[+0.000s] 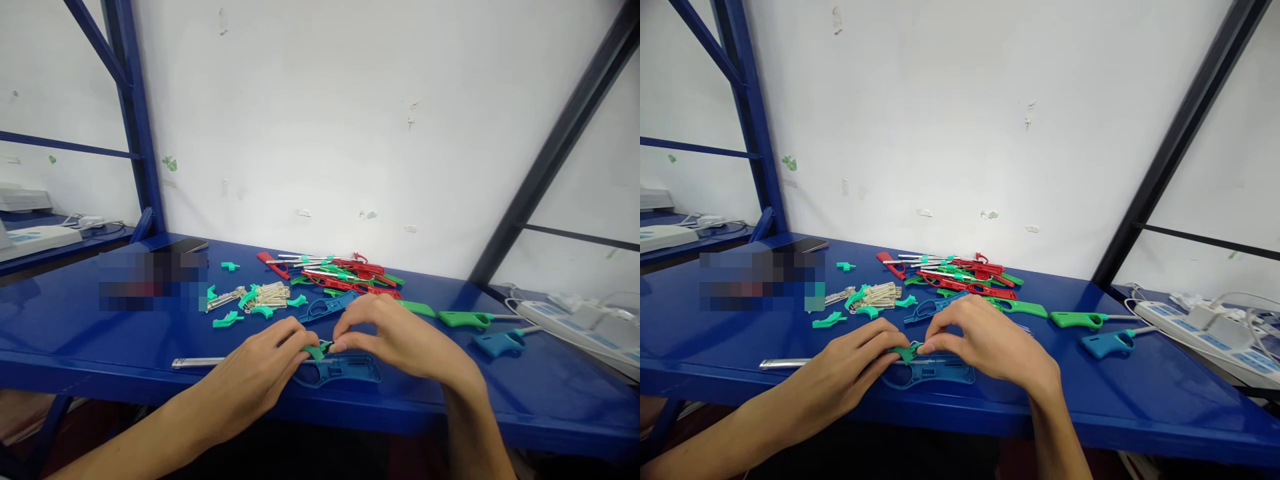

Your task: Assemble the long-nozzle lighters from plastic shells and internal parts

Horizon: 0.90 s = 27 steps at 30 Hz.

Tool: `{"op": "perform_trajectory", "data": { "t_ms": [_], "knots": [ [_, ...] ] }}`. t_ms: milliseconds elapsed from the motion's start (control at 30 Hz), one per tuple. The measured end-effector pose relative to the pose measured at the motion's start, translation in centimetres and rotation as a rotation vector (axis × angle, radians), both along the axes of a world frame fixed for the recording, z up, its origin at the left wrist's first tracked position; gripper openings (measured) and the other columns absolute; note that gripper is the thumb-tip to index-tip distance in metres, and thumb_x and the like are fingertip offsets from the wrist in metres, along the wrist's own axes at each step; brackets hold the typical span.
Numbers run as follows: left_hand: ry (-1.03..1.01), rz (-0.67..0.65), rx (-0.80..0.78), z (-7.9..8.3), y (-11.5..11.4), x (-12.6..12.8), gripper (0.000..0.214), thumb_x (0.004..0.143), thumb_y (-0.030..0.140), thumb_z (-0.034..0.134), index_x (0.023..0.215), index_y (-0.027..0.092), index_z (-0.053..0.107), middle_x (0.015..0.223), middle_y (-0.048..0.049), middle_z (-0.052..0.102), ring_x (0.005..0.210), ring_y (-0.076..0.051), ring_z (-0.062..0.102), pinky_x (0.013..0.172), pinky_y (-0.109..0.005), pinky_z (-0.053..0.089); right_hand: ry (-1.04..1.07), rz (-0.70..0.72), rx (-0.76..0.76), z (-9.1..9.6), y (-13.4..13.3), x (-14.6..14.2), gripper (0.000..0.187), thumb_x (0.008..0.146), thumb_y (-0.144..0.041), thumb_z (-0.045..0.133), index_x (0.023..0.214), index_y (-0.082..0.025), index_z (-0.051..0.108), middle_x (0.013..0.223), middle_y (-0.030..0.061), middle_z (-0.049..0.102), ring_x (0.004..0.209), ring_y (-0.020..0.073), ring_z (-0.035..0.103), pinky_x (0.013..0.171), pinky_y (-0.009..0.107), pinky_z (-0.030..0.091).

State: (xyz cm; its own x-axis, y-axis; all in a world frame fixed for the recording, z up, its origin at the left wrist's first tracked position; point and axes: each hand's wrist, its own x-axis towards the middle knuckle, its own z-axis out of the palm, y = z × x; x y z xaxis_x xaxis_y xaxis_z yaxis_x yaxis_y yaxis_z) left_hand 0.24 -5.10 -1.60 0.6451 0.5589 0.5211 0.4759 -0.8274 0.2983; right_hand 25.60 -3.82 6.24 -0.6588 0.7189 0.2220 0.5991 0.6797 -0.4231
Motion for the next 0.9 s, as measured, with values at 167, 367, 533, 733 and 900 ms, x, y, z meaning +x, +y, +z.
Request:
{"op": "perform_trajectory", "data": {
  "t_ms": [167,367,533,733,900],
  "knots": [
    [-0.021,-0.015,0.020,0.0,0.2,0.0,0.026,0.112,0.012,0.039,0.126,0.027,0.055,0.114,-0.0010,0.062,0.100,-0.016,0.064,0.088,-0.027,0.049,0.020,0.009,-0.005,0.0,-0.4,0.3,0.023,0.104,-0.037,0.067,0.094,-0.024,0.083,0.093,-0.0016,0.081,0.090,0.0169,0.071,0.084,0.026,0.047],
    [-0.034,-0.013,0.054,-0.2,0.3,0.0,0.023,0.113,0.013,0.040,0.125,0.027,0.054,0.113,-0.0003,0.062,0.098,-0.016,0.064,0.086,-0.027,0.048,-0.007,0.013,-0.045,0.2,-0.7,0.8,0.017,0.103,-0.038,0.069,0.103,-0.027,0.083,0.105,-0.0035,0.082,0.102,0.0174,0.071,0.093,0.027,0.045],
    [-0.012,-0.023,0.114,-0.6,0.3,-0.2,0.023,0.113,0.014,0.038,0.128,0.026,0.052,0.111,-0.0015,0.062,0.094,-0.018,0.063,0.083,-0.029,0.048,0.008,0.051,-0.073,0.2,-0.4,0.5,0.013,0.101,-0.031,0.072,0.099,-0.026,0.084,0.098,-0.0043,0.082,0.095,0.0154,0.072,0.087,0.025,0.047],
    [0.056,0.012,0.169,-0.9,0.3,-0.5,0.030,0.110,0.008,0.037,0.130,0.025,0.052,0.101,-0.0016,0.057,0.082,-0.019,0.059,0.072,-0.030,0.044,0.027,0.072,-0.070,0.0,-0.3,0.3,0.010,0.098,-0.027,0.076,0.096,-0.025,0.085,0.095,-0.0031,0.083,0.090,0.0152,0.073,0.083,0.025,0.049],
    [0.059,0.019,0.192,-1.0,0.3,-0.7,0.035,0.107,0.002,0.038,0.130,0.025,0.052,0.097,-0.0004,0.052,0.074,-0.017,0.053,0.065,-0.029,0.038,0.048,0.098,-0.117,-0.1,-0.4,0.2,0.009,0.096,-0.028,0.078,0.092,-0.025,0.086,0.091,-0.0029,0.083,0.088,0.0162,0.074,0.080,0.026,0.051]
  ]
}}
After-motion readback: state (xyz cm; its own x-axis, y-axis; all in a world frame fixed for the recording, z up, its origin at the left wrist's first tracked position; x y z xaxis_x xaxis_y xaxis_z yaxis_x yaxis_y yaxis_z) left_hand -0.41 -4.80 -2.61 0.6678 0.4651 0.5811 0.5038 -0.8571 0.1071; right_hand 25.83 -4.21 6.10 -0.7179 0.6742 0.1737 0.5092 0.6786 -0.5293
